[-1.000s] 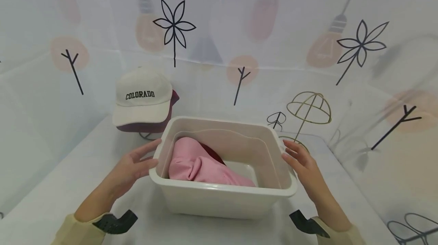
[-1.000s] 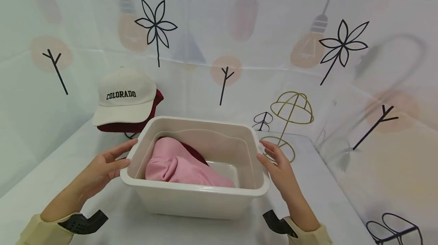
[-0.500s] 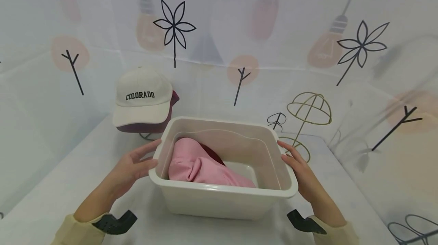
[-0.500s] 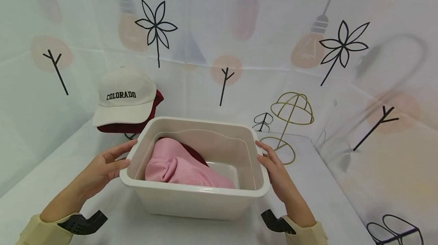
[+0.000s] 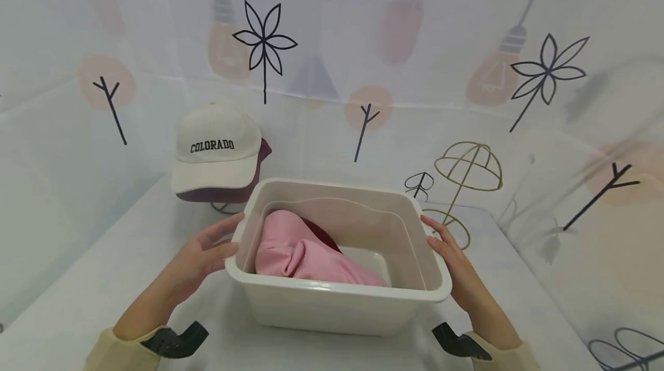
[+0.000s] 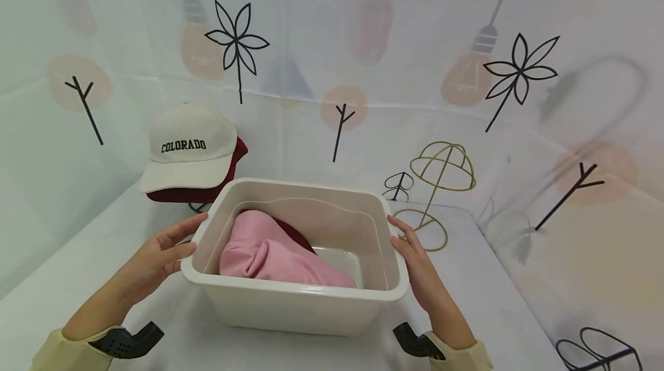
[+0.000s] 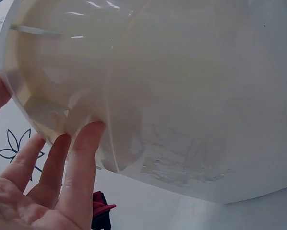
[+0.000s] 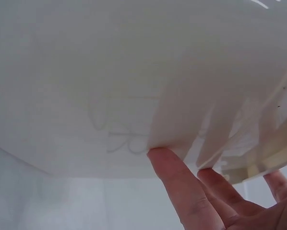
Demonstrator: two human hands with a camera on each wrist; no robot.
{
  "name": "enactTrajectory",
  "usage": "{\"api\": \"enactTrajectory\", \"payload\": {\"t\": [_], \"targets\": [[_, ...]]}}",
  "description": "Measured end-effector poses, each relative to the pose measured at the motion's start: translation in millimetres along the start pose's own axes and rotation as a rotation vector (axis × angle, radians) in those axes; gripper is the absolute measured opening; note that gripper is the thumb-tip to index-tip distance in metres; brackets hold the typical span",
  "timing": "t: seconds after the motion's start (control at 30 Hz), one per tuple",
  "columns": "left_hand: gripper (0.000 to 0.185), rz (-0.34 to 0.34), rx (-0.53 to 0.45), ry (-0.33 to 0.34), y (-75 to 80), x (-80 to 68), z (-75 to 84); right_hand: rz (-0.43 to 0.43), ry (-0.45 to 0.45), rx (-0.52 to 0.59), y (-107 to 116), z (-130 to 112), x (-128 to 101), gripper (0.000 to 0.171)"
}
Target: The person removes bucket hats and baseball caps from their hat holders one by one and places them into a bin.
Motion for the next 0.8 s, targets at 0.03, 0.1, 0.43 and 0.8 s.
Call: {"api": "enactTrajectory", "payload": {"t": [0.03, 0.1, 0.43, 0.8], "targets": [[0.06, 0.006, 0.004, 0.004, -0.1, -0.4, 0.2, -0.002, 0.001, 0.001, -0.1, -0.2, -0.1, 0.046], [0.06, 0.012, 0.014, 0.004, -0.5, -1.1, 1.1, -0.002, 0.0, -0.003, -0.4, -0.7, -0.4, 0.046], [0.064, 0.128, 0.049, -0.001, 12.6, -4.4, 2.8, 0.008, -0.006, 0.001, -1.8, -1.5, -1.2, 0.045], [0.045, 0.497, 0.373, -0.22, 43.0, -8.3, 2.1, 0.013, -0.003, -0.005, -2.7, -1.4, -1.6, 0.046]]}}
Point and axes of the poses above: each hand's wrist, its own x-axis towards the middle knuckle, its own y-axis out of the back of the hand, z = x × y, the point moved 3 cm from there along x, towards the middle knuckle, and after that the axes turned 2 degrees about x, right-handed, at the moved point
